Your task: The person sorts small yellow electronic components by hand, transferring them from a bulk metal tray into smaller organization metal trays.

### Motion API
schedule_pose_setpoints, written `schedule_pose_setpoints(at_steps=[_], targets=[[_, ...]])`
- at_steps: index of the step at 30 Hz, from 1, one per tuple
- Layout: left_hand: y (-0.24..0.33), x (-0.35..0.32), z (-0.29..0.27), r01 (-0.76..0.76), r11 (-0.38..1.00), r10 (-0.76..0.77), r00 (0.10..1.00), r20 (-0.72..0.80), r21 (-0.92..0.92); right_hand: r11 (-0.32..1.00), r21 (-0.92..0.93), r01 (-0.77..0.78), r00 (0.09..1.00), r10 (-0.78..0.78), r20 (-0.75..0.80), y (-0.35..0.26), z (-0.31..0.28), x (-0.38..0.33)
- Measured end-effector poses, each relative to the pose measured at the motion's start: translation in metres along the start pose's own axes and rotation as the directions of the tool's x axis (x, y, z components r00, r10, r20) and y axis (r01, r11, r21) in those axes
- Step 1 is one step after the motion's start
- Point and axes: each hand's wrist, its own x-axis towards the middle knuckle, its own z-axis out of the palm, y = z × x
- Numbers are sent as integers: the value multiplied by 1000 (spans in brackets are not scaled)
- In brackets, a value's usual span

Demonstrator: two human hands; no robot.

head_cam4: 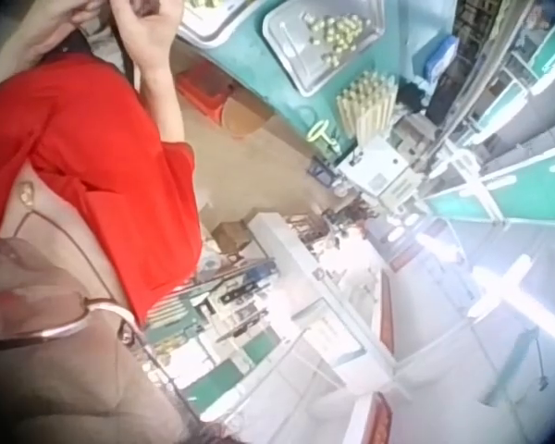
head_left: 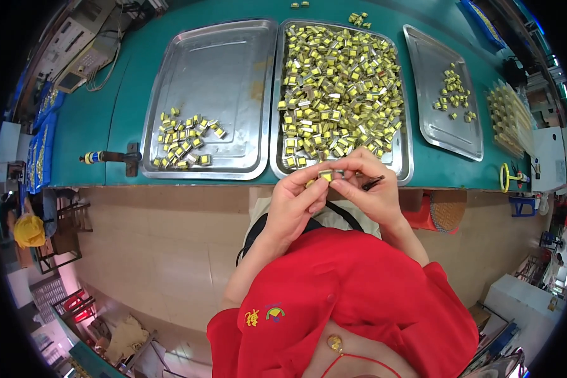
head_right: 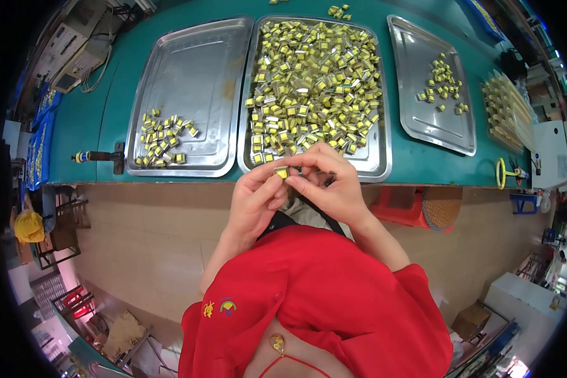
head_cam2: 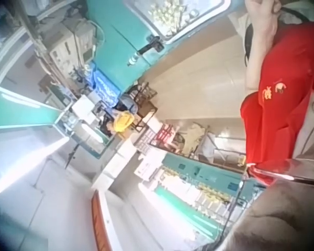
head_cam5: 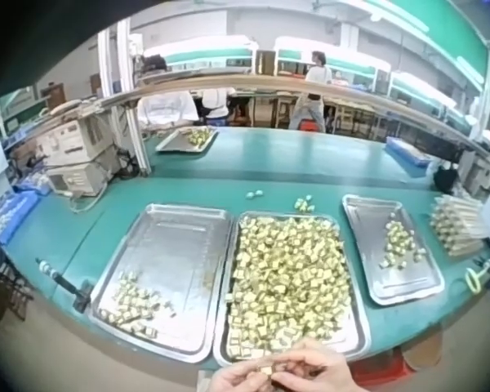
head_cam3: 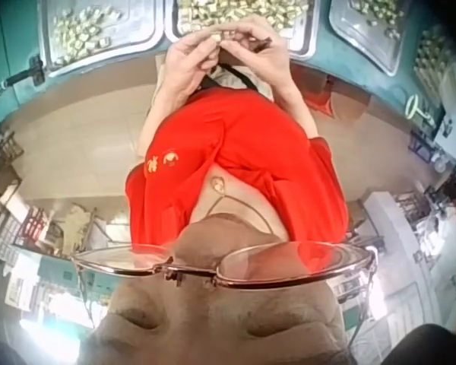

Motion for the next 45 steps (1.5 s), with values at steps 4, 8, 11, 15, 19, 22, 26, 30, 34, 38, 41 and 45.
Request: schedule_pose_setpoints(at_steps=[4, 8, 11, 15, 19, 22, 26, 30, 34, 38, 41, 45], targets=[[4, 4, -1, -79, 988, 89, 994, -67, 135, 978, -209, 24, 999, -30, -27, 3, -23, 13], [10, 9, -4, -170, 948, 201, 975, -95, 268, 815, -579, 24, 983, -126, -136, 15, -48, 44], [14, 12, -6, -184, 937, 222, 970, -99, 297, 672, -741, 11, 985, -134, -107, 24, -45, 60], [17, 14, -7, -181, 929, 226, 968, -106, 323, 481, -876, -27, 993, -90, -80, 28, -37, 70], [17, 13, -6, -187, 938, 222, 971, -91, 292, 465, -885, -11, 992, -106, -68, 25, -40, 70], [17, 10, -7, -186, 945, 216, 973, -87, 268, 713, -701, 1, 986, -120, -120, 19, -43, 61], [15, 9, -6, -160, 978, 170, 983, -68, 134, 974, 97, -202, 972, 212, -105, 6, -37, 30], [10, 7, -2, -112, 991, 116, 992, -49, 75, 667, 658, -350, 919, 380, 104, 8, -17, 10], [5, 0, 6, -174, 949, 197, 978, -65, 263, 581, 736, -348, 916, 378, 134, 11, -6, -1], [1, -2, 10, -292, 832, 340, 940, -16, 472, 602, 708, -369, 905, 407, 125, 10, 0, -7], [1, -3, 10, -259, 804, 337, 940, -52, 535, 644, 664, -380, 900, 423, 105, 8, 1, -9], [0, -5, 9, -220, 814, 312, 946, -85, 538, 680, 626, -381, 905, 412, 104, 6, 1, -11]])
